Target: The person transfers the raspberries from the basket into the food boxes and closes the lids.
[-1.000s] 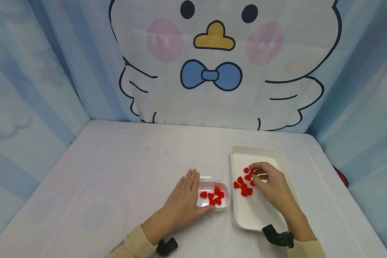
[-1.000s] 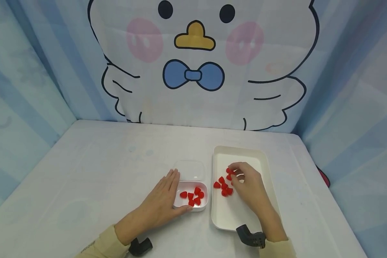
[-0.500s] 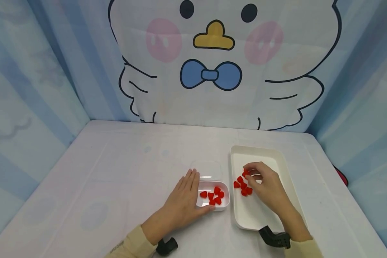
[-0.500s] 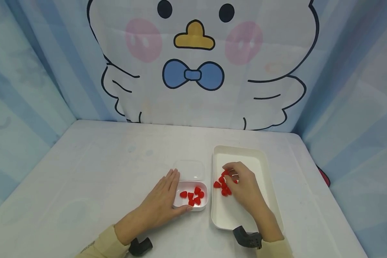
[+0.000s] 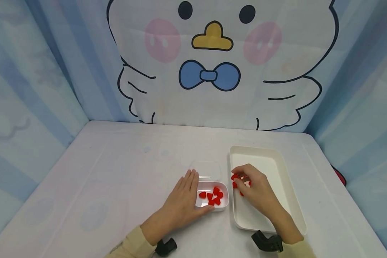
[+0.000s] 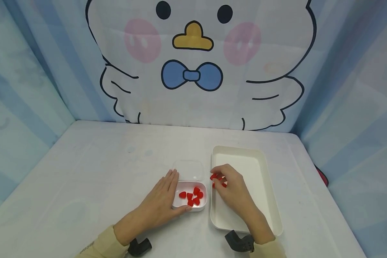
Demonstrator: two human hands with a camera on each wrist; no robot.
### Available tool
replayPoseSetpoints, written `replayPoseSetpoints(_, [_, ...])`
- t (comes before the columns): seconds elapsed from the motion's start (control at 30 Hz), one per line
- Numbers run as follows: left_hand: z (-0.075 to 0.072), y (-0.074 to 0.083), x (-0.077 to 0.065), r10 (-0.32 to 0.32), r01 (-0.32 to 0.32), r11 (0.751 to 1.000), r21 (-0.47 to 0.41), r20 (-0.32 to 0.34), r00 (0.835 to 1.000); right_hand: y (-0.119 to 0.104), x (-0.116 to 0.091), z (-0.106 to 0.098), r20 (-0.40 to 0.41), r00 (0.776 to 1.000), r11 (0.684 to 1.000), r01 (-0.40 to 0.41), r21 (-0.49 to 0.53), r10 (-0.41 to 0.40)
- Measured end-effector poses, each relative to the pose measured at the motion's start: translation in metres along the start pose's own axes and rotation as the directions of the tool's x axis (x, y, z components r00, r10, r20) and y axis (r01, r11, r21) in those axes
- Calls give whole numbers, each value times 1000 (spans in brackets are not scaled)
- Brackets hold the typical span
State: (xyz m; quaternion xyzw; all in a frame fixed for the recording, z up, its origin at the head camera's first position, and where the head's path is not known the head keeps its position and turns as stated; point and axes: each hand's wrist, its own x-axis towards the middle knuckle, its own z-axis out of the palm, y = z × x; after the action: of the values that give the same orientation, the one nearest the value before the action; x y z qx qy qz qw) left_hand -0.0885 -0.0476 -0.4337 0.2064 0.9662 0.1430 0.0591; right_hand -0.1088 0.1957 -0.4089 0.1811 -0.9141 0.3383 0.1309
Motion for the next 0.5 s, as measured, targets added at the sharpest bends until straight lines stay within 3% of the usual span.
replayPoseSetpoints(0.23, [0, 0, 1, 0, 0, 1000, -4, 0, 1000, -9, -1, 9, 30, 996, 996, 77, 39, -78])
replayPoseSetpoints(0.5, [1, -2, 1, 15, -15, 1000, 4, -9, 1000, -19, -3, 19, 85, 992, 992, 83, 94, -91])
